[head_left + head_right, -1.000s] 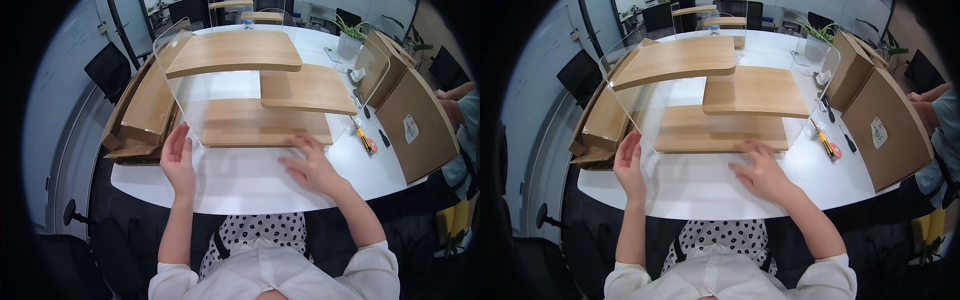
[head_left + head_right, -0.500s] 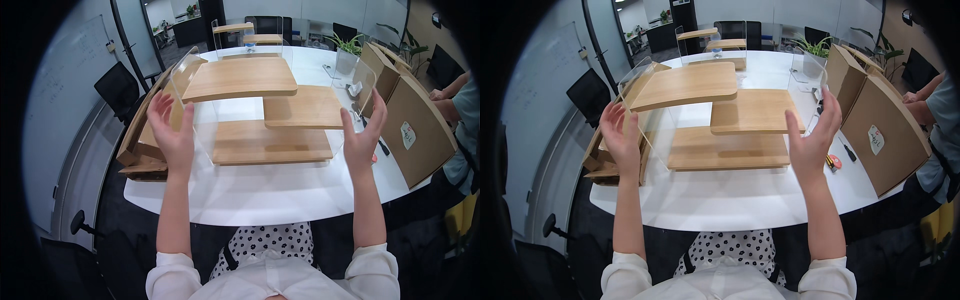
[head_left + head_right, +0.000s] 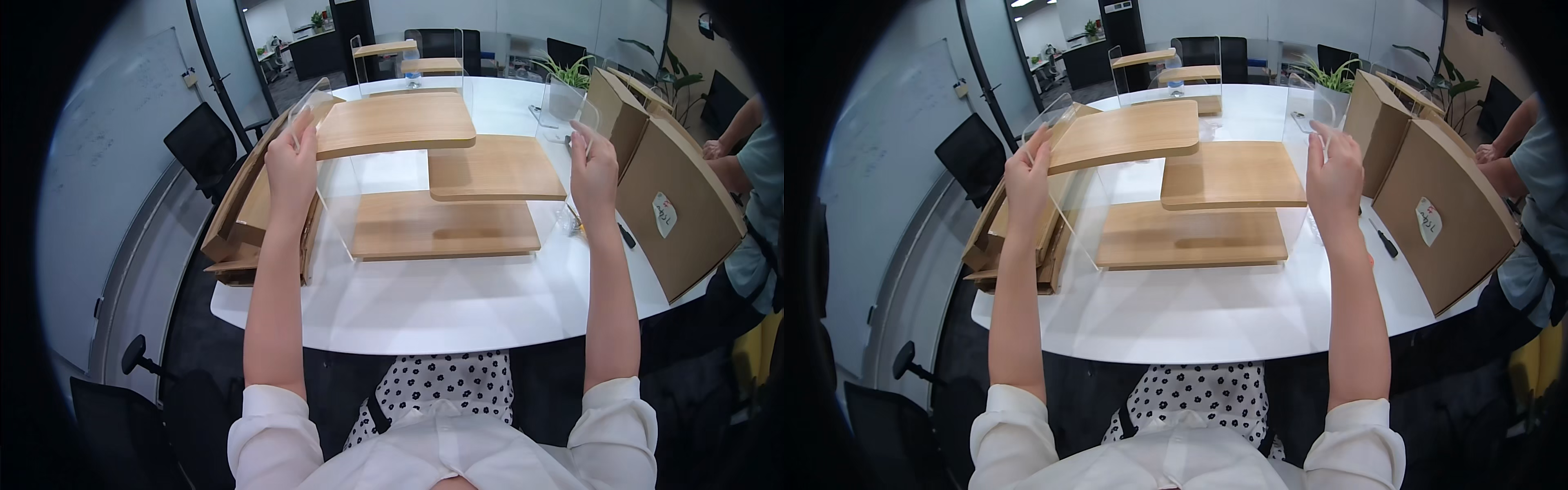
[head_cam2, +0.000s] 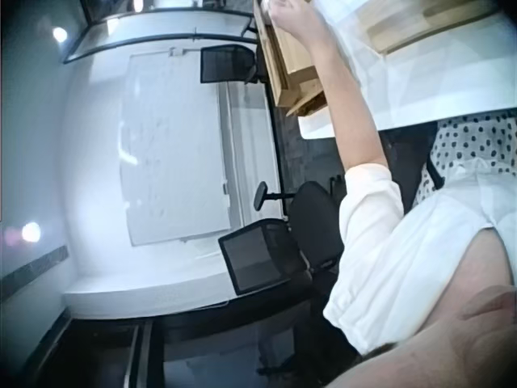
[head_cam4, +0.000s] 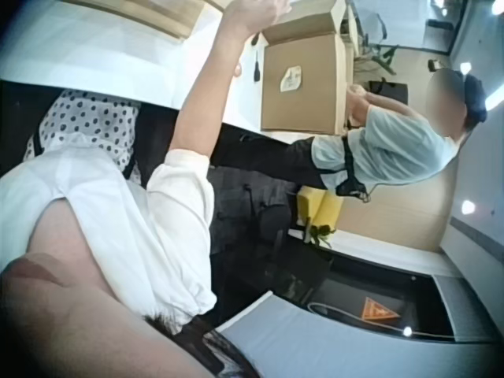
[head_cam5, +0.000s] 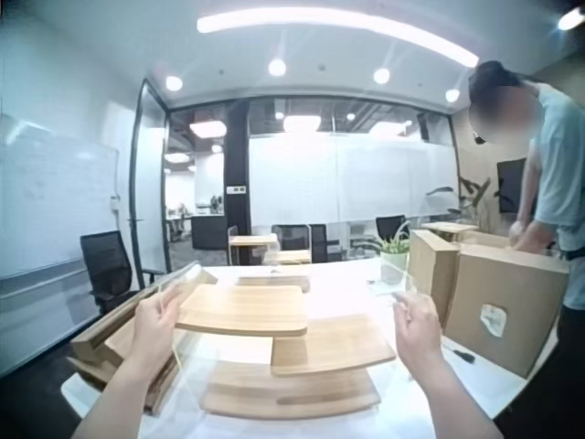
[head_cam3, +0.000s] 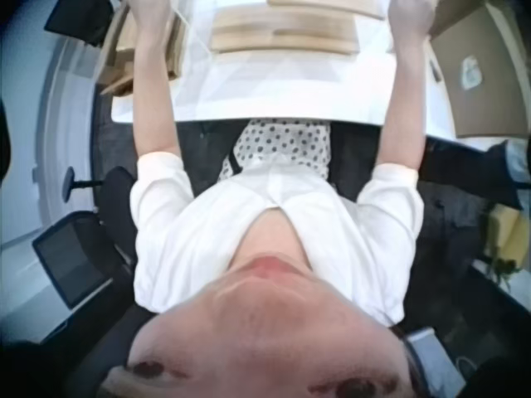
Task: The person assembles a tiered wooden shelf by attaching clear acrylic panels to wooden shelves using a screwdriver. They secure multiple screws at various points on the structure, then place the assembled unit on the table and pack a wooden shelf into a cardboard box.
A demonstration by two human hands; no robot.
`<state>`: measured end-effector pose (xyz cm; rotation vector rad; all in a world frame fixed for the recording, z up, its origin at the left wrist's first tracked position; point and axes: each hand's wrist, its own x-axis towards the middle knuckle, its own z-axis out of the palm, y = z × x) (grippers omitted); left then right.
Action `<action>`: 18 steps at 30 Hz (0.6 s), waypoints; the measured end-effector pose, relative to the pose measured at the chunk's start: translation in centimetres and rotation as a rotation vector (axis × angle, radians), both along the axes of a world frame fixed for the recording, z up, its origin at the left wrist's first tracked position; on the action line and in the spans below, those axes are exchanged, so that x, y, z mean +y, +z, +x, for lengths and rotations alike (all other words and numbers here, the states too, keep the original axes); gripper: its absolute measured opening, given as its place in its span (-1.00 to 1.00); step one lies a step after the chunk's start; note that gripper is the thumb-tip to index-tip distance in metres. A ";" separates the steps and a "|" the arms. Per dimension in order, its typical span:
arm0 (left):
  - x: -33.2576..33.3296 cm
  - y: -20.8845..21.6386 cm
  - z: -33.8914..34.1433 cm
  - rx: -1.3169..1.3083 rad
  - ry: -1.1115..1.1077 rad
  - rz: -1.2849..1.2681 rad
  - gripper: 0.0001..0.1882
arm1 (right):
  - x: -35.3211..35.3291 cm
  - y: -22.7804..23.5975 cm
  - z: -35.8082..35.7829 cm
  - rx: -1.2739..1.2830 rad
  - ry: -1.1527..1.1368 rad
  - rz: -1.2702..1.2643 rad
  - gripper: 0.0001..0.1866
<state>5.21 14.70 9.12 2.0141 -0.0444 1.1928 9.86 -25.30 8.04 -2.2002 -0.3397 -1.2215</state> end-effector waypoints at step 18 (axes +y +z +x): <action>-0.8 -14.1 -5.3 0.441 -0.058 -0.136 -0.45 | -2.4 -11.5 -4.0 0.643 0.305 0.316 -0.51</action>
